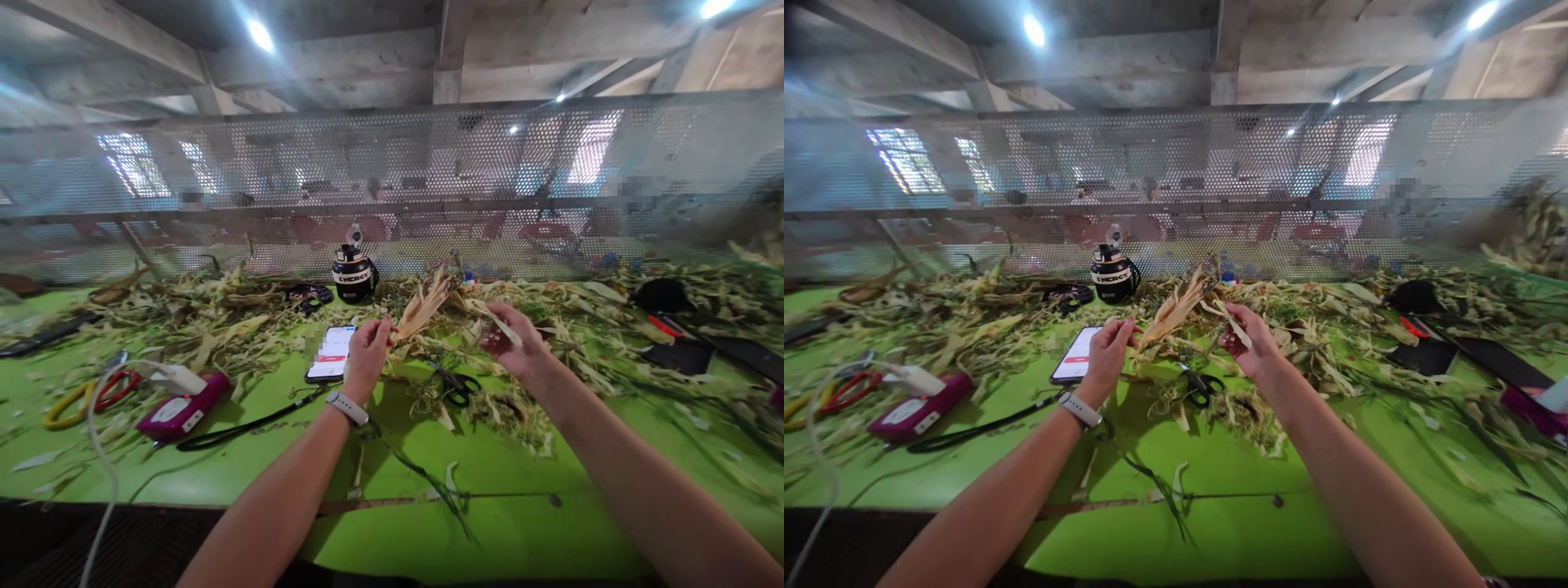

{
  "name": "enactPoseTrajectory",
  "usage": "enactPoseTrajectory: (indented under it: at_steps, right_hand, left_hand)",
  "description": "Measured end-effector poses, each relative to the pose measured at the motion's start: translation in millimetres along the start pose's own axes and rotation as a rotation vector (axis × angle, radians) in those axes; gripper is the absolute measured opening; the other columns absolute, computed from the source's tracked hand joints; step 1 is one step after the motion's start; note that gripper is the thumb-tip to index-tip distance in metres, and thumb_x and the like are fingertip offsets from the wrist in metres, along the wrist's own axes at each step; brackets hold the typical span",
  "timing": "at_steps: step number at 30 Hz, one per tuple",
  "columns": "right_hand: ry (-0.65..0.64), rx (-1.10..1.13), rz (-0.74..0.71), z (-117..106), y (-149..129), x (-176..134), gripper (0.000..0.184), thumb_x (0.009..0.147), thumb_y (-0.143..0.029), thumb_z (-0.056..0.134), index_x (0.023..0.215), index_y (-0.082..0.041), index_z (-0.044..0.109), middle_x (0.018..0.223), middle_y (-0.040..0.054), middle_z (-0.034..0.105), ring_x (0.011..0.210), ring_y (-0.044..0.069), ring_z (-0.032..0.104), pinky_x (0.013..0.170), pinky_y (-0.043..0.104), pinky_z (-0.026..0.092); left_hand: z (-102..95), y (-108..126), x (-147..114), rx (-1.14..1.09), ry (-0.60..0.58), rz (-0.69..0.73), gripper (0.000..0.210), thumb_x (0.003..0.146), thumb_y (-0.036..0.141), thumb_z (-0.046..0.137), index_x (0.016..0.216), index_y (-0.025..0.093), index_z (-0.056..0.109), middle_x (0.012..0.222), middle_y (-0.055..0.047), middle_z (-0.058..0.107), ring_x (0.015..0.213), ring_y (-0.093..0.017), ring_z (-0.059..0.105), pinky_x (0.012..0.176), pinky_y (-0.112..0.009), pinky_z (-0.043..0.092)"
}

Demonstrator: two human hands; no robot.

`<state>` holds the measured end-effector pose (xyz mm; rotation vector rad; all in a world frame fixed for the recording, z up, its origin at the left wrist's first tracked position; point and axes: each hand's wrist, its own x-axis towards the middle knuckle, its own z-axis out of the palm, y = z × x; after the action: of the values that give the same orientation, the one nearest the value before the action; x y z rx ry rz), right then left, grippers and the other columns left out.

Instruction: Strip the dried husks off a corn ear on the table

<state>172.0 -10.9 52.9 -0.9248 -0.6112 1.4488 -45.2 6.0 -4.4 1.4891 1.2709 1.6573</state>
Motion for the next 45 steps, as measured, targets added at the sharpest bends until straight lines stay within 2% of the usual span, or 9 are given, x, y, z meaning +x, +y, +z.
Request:
enactPoseTrajectory:
  at_steps: [14,21,25,29,33,36,39,42,45]
  right_hand:
    - [-0.048,-0.265,0.133,1,12,-2,0.014,0.079,-0.016,0.058,0.065,-0.015,0.055,0.042,-0.0052,0.047,0.033,0.005,0.040,0.030,0.016,0.036]
    - [-0.147,-0.408,0.095,2,20,-2,0.019,0.079,-0.022,0.057,0.061,-0.017,0.052,0.045,-0.0044,0.049,0.035,0.005,0.037,0.034,0.017,0.035]
    - [-0.215,-0.933,-0.033,-2,25,3,0.030,0.083,-0.035,0.051,0.061,-0.016,0.057,0.048,-0.0012,0.052,0.042,0.009,0.045,0.044,0.020,0.038]
    - [-0.040,-1.670,-0.538,-14,22,9,0.030,0.081,-0.043,0.051,0.076,-0.017,0.065,0.079,0.0077,0.065,0.076,0.019,0.058,0.067,0.027,0.042]
    - [-0.099,-1.992,-0.501,-26,20,13,0.032,0.073,-0.046,0.060,0.084,-0.016,0.066,0.095,0.0136,0.065,0.090,0.026,0.057,0.073,0.031,0.039]
    - [-0.156,-1.972,-0.419,-30,20,16,0.014,0.072,-0.031,0.062,0.068,-0.017,0.063,0.079,0.0098,0.067,0.078,0.023,0.059,0.063,0.027,0.036]
    - [-0.088,-1.883,-0.441,-34,13,22,0.019,0.075,-0.025,0.057,0.057,-0.018,0.057,0.064,0.0044,0.061,0.062,0.016,0.053,0.053,0.024,0.029]
    - [0.025,-1.573,-0.508,-36,2,28,0.031,0.075,-0.031,0.056,0.048,-0.017,0.049,0.046,-0.0022,0.044,0.048,0.010,0.040,0.048,0.023,0.023]
    - [0.002,-1.169,-0.497,-37,-3,30,0.034,0.072,-0.039,0.056,0.047,-0.017,0.049,0.042,-0.0055,0.035,0.044,0.008,0.031,0.047,0.022,0.022]
  left_hand:
    - [-1.8,-11,4,0.180,-0.004,-0.022,0.025,0.081,0.038,0.047,0.078,0.016,0.059,0.065,0.000,0.060,0.063,-0.012,0.055,0.060,-0.023,0.042]
    - [-1.8,-21,4,0.663,-0.309,0.021,0.018,0.074,0.025,0.056,0.086,0.014,0.063,0.088,-0.009,0.068,0.079,-0.018,0.060,0.074,-0.030,0.044]
    - [-2.2,-14,1,0.726,-0.357,0.039,0.016,0.076,0.025,0.056,0.085,0.014,0.064,0.089,-0.010,0.069,0.081,-0.020,0.060,0.075,-0.032,0.044]
    - [-2.1,-9,-1,0.690,-0.344,0.047,0.012,0.076,0.023,0.056,0.079,0.016,0.065,0.085,-0.008,0.069,0.080,-0.021,0.060,0.075,-0.032,0.044]
    - [0.4,-10,-2,0.645,-0.299,0.051,0.011,0.074,0.022,0.057,0.075,0.016,0.066,0.082,-0.008,0.070,0.078,-0.022,0.061,0.075,-0.034,0.044]
    - [1.5,-11,-2,0.653,-0.293,0.056,0.011,0.073,0.022,0.056,0.074,0.017,0.066,0.081,-0.009,0.070,0.077,-0.022,0.062,0.075,-0.034,0.045]
    - [1.7,-10,-2,0.648,-0.304,0.075,0.011,0.073,0.023,0.056,0.073,0.018,0.066,0.080,-0.008,0.070,0.076,-0.021,0.062,0.073,-0.033,0.046]
    - [1.9,-8,-3,0.628,-0.302,0.111,0.012,0.074,0.024,0.056,0.073,0.018,0.066,0.079,-0.007,0.070,0.076,-0.020,0.062,0.073,-0.032,0.046]
    - [2.1,-5,-4,0.612,-0.261,0.141,0.013,0.076,0.026,0.054,0.075,0.018,0.065,0.081,-0.008,0.069,0.077,-0.021,0.062,0.074,-0.033,0.046]
